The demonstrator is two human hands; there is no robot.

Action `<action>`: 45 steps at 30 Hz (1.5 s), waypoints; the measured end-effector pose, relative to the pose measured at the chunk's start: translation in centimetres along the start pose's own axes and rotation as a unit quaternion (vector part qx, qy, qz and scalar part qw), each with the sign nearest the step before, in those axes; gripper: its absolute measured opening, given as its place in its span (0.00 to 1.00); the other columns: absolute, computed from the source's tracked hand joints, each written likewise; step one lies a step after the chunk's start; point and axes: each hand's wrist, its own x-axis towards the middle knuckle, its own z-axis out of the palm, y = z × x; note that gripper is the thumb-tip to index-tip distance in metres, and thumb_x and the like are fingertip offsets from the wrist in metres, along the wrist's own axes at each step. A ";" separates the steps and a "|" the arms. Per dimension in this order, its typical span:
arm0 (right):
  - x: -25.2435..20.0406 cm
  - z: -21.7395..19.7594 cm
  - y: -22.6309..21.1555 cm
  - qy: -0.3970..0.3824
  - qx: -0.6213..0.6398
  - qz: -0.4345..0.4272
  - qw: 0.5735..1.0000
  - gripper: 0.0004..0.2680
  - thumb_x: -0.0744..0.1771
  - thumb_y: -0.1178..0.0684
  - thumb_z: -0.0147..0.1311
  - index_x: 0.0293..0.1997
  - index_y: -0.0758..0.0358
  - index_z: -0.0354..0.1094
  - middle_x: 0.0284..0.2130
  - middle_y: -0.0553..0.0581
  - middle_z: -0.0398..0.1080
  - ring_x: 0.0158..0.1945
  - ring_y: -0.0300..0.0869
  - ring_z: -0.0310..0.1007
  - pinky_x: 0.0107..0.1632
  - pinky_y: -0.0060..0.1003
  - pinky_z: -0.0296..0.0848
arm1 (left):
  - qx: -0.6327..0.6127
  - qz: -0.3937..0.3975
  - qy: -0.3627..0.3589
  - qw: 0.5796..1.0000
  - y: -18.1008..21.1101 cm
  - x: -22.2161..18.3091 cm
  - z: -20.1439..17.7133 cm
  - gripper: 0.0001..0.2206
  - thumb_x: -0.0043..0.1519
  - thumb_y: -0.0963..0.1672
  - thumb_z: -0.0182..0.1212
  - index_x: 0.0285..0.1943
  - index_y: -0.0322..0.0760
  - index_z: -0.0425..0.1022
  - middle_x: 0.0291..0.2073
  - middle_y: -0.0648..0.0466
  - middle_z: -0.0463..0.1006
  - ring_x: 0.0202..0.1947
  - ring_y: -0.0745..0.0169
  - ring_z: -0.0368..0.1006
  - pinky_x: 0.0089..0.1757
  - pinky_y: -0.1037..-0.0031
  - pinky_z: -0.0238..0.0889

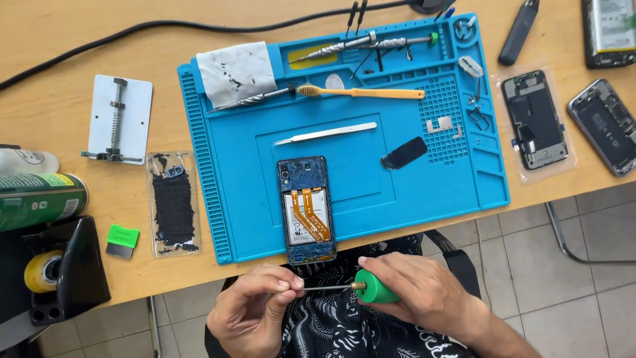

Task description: Removing old adhesive from the internal frame of a disassembled smartphone using a motorized scraping tool.

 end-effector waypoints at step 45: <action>10.6 -5.6 6.3 0.017 0.129 0.027 0.991 0.07 0.70 0.60 0.54 0.52 0.66 0.71 0.35 0.57 0.75 0.30 0.41 0.70 0.34 0.32 0.66 | 0.136 -0.077 -0.223 0.962 -4.0 -0.6 -1.1 0.27 0.64 0.44 0.63 0.71 0.37 0.57 0.54 0.43 0.80 0.40 0.56 0.82 0.45 0.74 0.78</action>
